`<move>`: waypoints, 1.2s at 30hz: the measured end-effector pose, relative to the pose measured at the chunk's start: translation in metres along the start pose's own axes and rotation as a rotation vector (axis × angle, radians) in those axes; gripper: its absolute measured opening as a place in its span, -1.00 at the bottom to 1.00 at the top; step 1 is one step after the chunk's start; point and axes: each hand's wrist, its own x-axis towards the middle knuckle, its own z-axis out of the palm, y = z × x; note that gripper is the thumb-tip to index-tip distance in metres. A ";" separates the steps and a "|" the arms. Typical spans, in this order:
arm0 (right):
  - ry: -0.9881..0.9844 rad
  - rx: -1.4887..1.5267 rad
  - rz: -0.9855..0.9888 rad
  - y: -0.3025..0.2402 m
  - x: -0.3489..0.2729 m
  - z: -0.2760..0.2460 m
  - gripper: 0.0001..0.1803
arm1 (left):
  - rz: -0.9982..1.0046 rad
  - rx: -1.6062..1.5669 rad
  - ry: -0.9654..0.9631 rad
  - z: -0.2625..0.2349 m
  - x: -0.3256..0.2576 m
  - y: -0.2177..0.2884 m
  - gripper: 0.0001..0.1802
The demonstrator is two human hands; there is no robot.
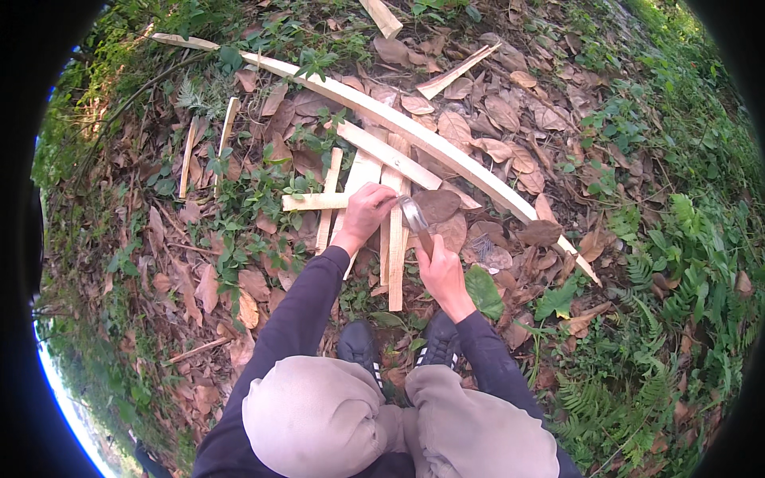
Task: The person sits on the forest floor and uses a small axe to split thin wooden planks into smaller pieces. They repeatedly position a plank on a pile of wood and strike it with the axe to break it apart.
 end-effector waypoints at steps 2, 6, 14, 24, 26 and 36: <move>0.046 0.061 0.004 -0.010 0.000 -0.006 -0.76 | 0.034 -0.017 0.011 -0.002 0.006 -0.002 -0.84; 0.082 0.136 0.059 -0.018 0.000 -0.014 -0.76 | -0.013 0.028 -0.042 -0.005 0.001 0.003 -0.86; 0.204 0.191 0.127 -0.010 -0.010 -0.023 -0.68 | 0.006 0.022 0.004 -0.004 -0.008 0.013 -0.89; 0.006 0.113 0.061 -0.013 0.008 -0.007 -0.69 | 0.107 0.060 -0.005 -0.003 -0.007 0.004 -0.87; 0.036 0.111 -0.011 -0.016 0.012 -0.006 -0.69 | 0.105 0.078 -0.015 -0.005 -0.008 0.006 -0.86; 0.042 0.109 -0.015 -0.026 0.014 -0.011 -0.69 | 0.089 0.068 0.013 -0.003 -0.008 0.007 -0.87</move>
